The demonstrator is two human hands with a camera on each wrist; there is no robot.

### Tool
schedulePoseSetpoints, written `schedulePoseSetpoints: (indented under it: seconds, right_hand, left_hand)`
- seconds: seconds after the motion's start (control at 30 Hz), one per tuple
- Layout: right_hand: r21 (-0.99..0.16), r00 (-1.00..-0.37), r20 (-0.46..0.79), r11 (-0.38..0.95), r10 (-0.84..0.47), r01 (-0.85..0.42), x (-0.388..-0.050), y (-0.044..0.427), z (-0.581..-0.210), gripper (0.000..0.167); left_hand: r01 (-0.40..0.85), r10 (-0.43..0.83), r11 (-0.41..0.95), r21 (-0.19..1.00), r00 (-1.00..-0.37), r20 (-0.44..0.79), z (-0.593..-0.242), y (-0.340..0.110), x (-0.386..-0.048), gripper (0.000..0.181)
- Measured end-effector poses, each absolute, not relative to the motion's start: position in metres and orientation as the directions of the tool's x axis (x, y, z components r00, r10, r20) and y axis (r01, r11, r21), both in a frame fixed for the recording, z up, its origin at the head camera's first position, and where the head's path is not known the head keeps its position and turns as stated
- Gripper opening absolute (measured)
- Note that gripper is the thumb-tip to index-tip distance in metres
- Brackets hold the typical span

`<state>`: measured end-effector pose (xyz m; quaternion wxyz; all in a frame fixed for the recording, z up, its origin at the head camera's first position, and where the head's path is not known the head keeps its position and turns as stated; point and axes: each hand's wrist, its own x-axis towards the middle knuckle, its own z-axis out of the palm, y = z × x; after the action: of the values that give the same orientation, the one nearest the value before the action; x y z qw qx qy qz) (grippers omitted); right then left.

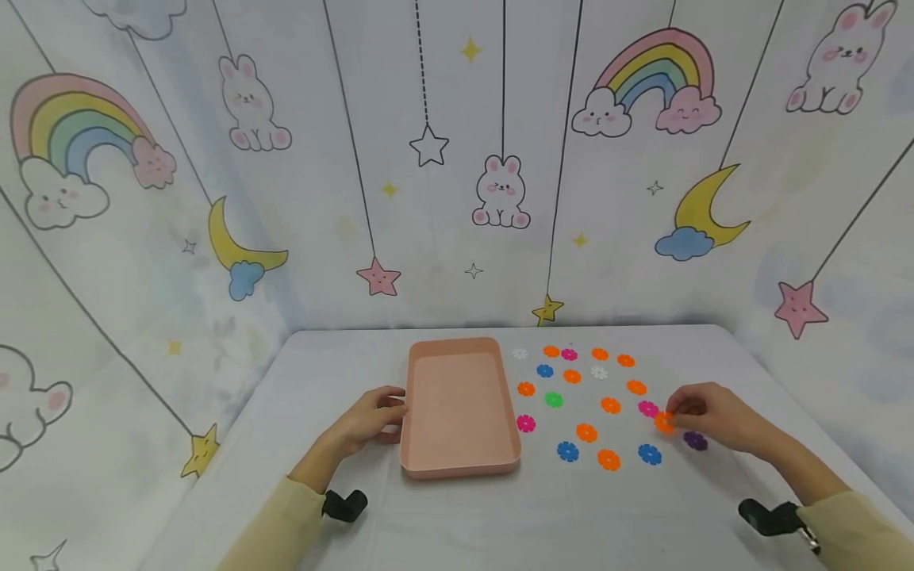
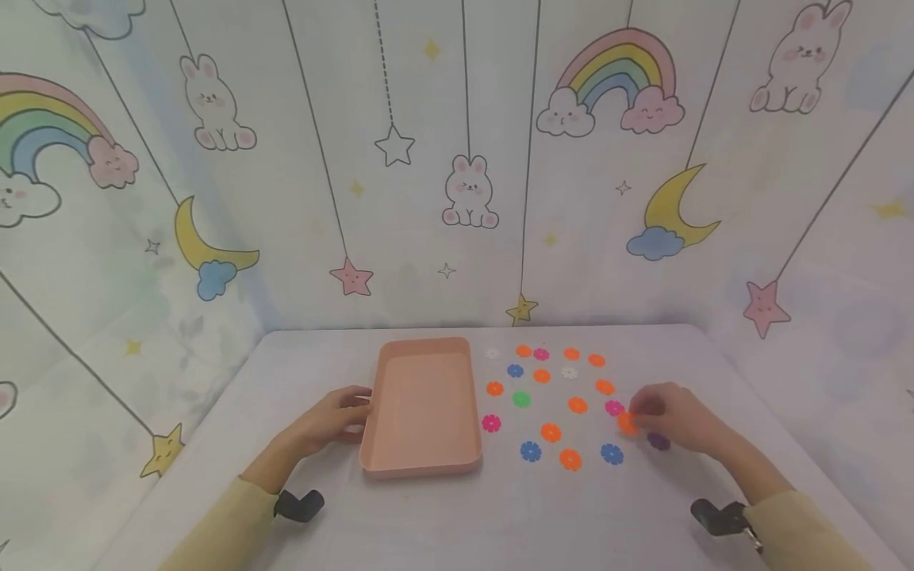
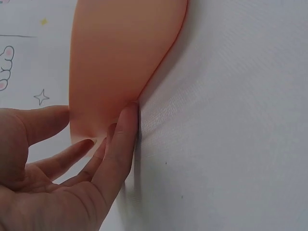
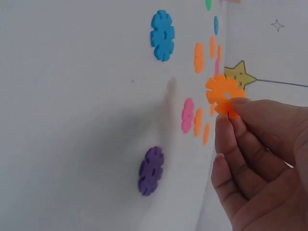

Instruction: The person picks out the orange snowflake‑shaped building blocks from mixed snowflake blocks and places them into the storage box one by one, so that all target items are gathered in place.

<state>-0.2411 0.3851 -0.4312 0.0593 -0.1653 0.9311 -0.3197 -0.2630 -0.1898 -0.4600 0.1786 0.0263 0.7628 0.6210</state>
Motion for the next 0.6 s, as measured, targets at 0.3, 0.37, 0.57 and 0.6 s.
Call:
schedulePoseSetpoints:
  seconds: [0.3,0.37,0.57,0.6]
  right_hand:
    - [-0.678,-0.944,0.051,0.683,-0.326,-0.272,-0.244,0.351,-0.415,0.019]
    - [-0.691,-0.945,0.064,0.669,-0.321,-0.274,-0.244,0.340,-0.411,0.020]
    - [-0.721,-0.938,0.076,0.632,-0.337,-0.285,-0.242,0.307,-0.403,0.017]
    - [-0.727,-0.935,0.072,0.624,-0.346,-0.287,-0.243,0.301,-0.403,0.017]
  left_hand:
    - [-0.206,0.241,0.209,0.956,-0.937,-0.254,-0.463,-0.189,-0.262,0.047]
    - [-0.208,0.232,0.211,0.955,-0.939,-0.256,-0.463,-0.188,-0.262,0.047]
    - [-0.209,0.236,0.220,0.953,-0.936,-0.260,-0.459,-0.187,-0.260,0.048]
    - [-0.211,0.235,0.222,0.952,-0.936,-0.263,-0.459,-0.188,-0.260,0.048]
